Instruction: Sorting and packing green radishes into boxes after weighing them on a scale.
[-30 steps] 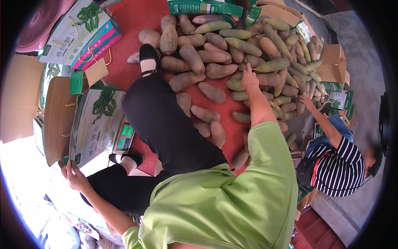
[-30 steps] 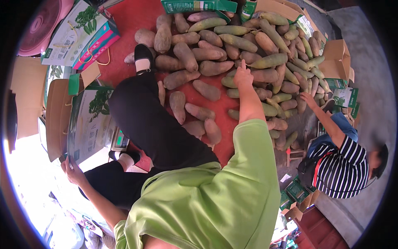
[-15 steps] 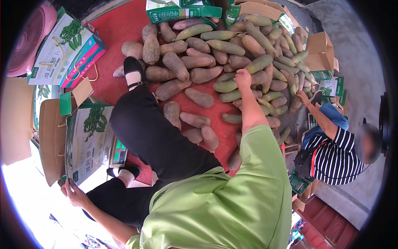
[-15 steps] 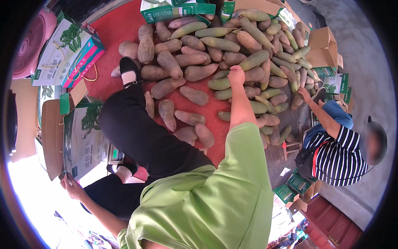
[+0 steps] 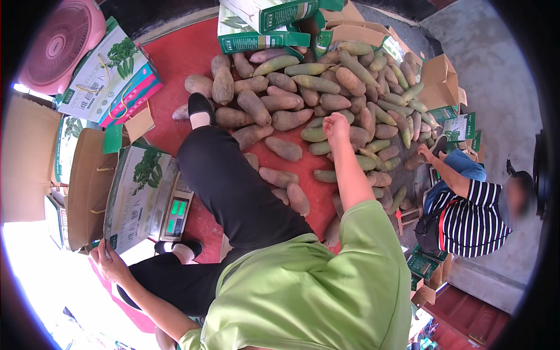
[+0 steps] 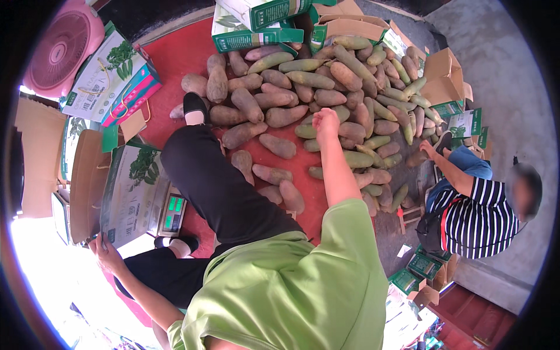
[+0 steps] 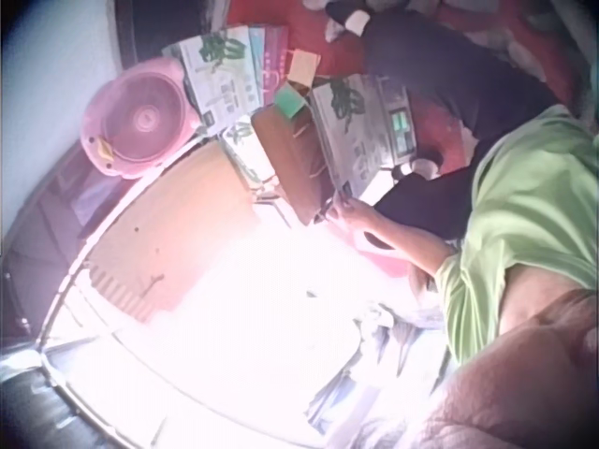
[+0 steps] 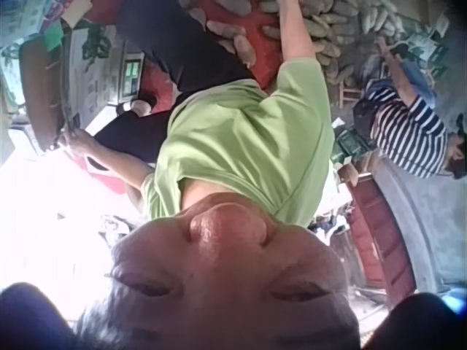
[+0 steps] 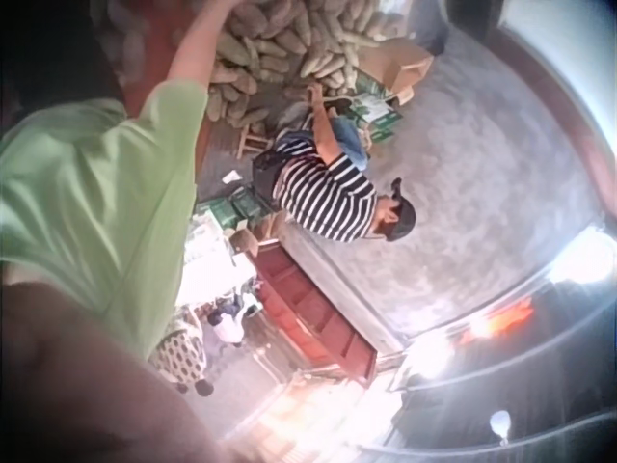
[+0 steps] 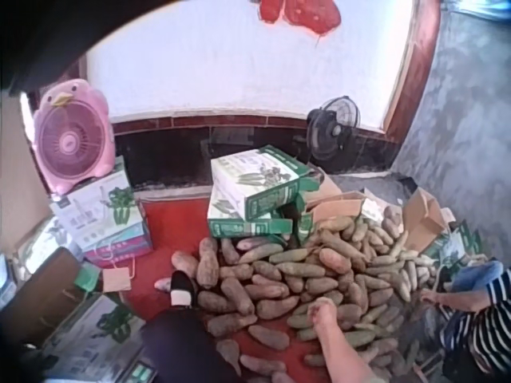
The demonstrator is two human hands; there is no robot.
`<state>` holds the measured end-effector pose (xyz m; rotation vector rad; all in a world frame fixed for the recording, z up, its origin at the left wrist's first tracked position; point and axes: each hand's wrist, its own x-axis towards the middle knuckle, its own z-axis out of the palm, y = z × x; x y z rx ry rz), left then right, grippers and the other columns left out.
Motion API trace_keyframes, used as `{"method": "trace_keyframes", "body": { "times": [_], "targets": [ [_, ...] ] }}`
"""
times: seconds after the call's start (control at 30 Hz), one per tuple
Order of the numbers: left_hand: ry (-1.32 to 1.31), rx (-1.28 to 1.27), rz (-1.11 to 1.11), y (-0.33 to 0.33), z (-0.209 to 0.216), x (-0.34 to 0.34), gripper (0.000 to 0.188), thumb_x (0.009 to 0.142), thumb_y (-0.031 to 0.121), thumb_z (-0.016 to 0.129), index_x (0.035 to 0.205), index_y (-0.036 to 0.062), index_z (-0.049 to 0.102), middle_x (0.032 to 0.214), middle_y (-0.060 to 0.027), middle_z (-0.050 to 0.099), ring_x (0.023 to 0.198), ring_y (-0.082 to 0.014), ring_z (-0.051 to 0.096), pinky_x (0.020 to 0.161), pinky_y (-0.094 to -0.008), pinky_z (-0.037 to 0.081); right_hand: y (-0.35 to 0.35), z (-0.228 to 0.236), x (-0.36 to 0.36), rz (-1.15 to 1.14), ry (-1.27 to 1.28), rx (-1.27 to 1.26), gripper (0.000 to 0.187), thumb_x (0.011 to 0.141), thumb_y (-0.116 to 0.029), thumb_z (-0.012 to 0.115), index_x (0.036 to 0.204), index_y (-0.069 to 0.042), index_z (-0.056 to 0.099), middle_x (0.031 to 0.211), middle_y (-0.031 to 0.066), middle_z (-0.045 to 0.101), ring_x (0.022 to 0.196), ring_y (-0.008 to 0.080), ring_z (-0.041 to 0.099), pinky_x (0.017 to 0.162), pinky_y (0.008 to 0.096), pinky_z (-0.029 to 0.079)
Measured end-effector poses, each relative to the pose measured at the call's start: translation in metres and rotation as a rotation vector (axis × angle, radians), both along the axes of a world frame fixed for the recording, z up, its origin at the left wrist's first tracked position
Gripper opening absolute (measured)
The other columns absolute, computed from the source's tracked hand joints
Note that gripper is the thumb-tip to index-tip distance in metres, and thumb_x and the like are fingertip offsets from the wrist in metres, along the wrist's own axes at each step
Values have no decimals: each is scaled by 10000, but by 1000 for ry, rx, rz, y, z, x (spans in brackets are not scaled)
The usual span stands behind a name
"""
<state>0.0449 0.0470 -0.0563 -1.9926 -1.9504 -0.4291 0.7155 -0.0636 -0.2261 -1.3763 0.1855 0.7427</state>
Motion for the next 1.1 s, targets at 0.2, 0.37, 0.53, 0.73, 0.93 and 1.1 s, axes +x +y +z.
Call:
{"method": "trace_keyframes", "body": {
  "times": [0.2,0.37,0.53,0.73,0.93,1.1],
  "targets": [
    [-47,-69,65,-2,13,16,126,815,183,614,929,152,657,847,-8,529,744,-198,569,576,-339,442,24,42,21,-138,-59,160,159,753,-21,491,888,-104,497,697,80,573,559,221,530,515,333,437],
    [-137,-11,-32,-8,17,7,135,771,131,630,898,149,671,827,-50,539,765,-243,559,634,-351,447,68,104,-27,125,-12,466,168,753,17,537,889,-75,500,715,119,590,562,233,561,493,336,470],
    [-170,-46,49,-8,27,31,118,763,144,631,871,157,677,794,-39,528,787,-243,557,655,-362,452,126,204,-117,476,-91,707,115,792,10,537,872,-73,538,796,103,613,713,206,595,621,326,485],
    [-154,-55,106,-14,35,32,107,777,165,618,867,164,676,792,-24,507,801,-228,552,652,-367,454,200,327,-237,784,-16,992,107,793,1,533,895,-27,522,764,124,580,660,220,554,626,332,459],
    [-160,-55,89,-13,34,27,102,772,175,624,860,165,675,791,-19,506,799,-223,550,662,-362,447,235,384,-347,988,106,1184,89,823,28,466,890,-28,483,796,135,586,645,204,571,630,293,481],
    [-146,-35,69,-10,24,22,158,731,132,635,870,186,684,803,-27,523,779,-230,561,638,-362,450,272,342,-446,782,285,1036,103,796,12,456,876,-52,467,702,90,518,573,200,525,533,315,440]
  ]
}}
